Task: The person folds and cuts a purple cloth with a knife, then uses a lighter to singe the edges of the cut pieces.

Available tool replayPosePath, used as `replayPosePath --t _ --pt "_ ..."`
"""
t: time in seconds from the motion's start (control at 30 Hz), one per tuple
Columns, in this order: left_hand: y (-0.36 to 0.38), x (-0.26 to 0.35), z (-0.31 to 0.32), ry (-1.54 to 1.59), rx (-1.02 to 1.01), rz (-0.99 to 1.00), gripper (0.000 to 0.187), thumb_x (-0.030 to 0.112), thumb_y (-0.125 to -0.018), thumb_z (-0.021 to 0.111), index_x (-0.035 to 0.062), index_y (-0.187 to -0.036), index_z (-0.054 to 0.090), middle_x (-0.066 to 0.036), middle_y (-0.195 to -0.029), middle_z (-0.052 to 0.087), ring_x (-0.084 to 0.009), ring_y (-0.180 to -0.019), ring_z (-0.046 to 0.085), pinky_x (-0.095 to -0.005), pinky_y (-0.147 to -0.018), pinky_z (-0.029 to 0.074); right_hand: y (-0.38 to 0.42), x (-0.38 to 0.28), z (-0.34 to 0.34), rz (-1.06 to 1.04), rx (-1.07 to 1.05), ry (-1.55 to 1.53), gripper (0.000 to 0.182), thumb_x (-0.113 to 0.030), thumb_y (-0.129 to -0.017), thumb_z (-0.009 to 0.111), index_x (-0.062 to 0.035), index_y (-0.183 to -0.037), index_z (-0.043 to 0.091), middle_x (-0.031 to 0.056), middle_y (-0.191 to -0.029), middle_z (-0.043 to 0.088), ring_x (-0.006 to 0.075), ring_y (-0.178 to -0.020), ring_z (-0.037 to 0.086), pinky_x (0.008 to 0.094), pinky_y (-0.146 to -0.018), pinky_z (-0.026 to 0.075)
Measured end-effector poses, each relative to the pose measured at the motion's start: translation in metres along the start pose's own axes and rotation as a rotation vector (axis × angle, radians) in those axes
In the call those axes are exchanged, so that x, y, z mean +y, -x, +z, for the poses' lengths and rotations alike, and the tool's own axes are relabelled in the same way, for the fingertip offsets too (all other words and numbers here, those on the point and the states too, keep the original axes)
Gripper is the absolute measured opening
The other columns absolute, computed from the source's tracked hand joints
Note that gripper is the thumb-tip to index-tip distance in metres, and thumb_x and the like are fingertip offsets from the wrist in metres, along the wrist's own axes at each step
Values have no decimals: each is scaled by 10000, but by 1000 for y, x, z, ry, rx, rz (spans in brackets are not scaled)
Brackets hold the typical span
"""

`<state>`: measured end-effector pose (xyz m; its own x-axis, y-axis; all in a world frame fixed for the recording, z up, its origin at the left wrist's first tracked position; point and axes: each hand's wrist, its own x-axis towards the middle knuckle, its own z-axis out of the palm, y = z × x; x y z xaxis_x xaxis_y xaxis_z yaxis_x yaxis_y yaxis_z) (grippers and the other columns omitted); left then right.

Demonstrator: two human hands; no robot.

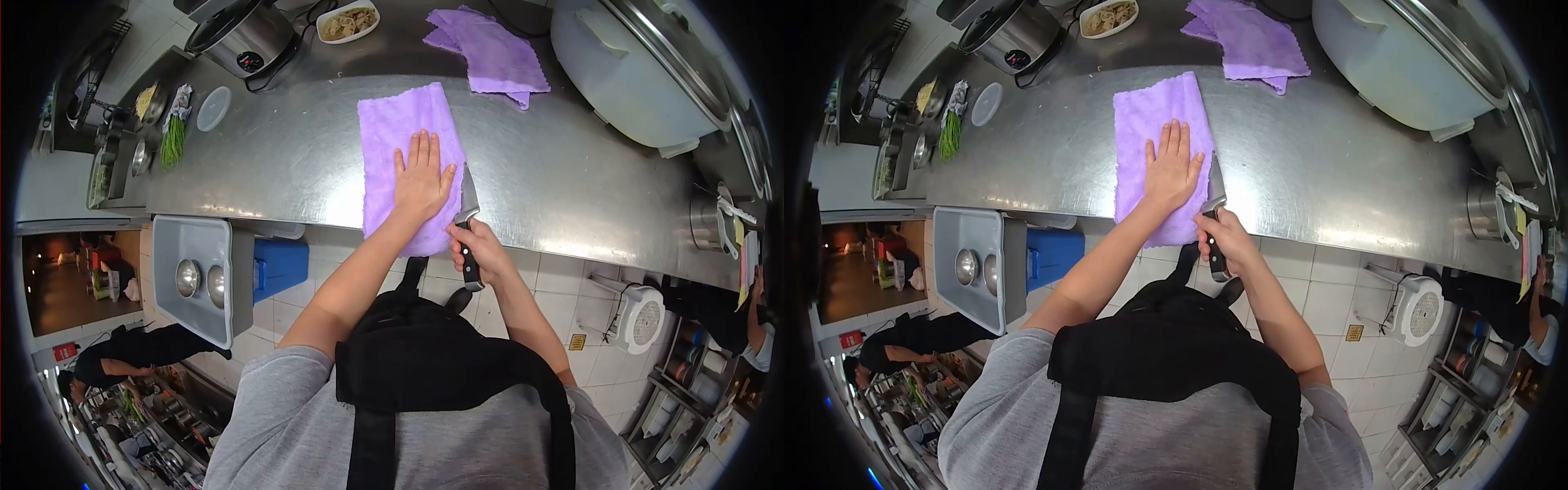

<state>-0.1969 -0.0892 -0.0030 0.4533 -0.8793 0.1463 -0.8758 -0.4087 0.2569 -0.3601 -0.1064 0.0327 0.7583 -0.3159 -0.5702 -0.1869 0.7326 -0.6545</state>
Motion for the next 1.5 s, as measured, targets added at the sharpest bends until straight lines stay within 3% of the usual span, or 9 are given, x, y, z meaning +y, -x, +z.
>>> replayPosePath --t 0.13,0.33,0.37,0.5,0.83,1.1,1.5 --pt "-1 0 -3 -10 -19 -26 656 439 -909 304 -1 -1385 200 -158 -1452 186 -287 -1352 156 -535 -1057 114 -3 -8 -10 -10 6 79 147 -162 -874 536 -52 -867 439 9 -617 466 83 -441 442 235 -369 365" --pt "-2 -1 -3 27 -15 -28 689 464 -895 322 -6 -1383 196 -155 -1455 178 -278 -1355 148 -533 -1062 106 67 -60 -41 149 -7 248 169 -161 -860 546 -17 -906 471 14 -608 458 82 -416 423 221 -361 339" --pt "-2 -1 -3 26 -10 -36 689 464 -895 322 -6 -1383 196 -155 -1455 178 -278 -1355 148 -533 -1062 106 79 -70 -40 184 -14 252 184 -157 -847 575 -32 -815 444 15 -603 459 81 -415 429 227 -362 342" --pt "0 0 -2 8 -15 -5 700 468 -888 336 -4 -1385 189 -159 -1453 181 -276 -1354 150 -533 -1062 109 103 -55 -57 155 36 287 170 -157 -861 557 -37 -833 440 12 -588 445 81 -403 422 229 -357 339" --pt "-1 2 -8 -12 -56 -1 847 445 -780 494 -24 -1389 139 -173 -1461 140 -271 -1363 115 -540 -1063 100 15 -21 -27 44 -17 195 169 -148 -869 530 -45 -825 405 16 -596 449 82 -412 417 236 -353 344" --pt "-1 -1 -10 18 -81 7 832 420 -773 491 -36 -1383 156 -183 -1459 138 -274 -1366 100 -527 -1072 71 62 -16 -36 141 15 123 143 -155 -878 523 -45 -883 431 14 -602 445 85 -415 410 233 -370 345" --pt "23 -6 -16 -64 -99 106 817 403 -758 486 -27 -1380 178 -164 -1456 169 -266 -1360 133 -565 -1055 92 -5 -1 -3 -97 -22 75 165 -159 -883 515 -38 -869 403 24 -613 468 97 -419 442 238 -361 360"
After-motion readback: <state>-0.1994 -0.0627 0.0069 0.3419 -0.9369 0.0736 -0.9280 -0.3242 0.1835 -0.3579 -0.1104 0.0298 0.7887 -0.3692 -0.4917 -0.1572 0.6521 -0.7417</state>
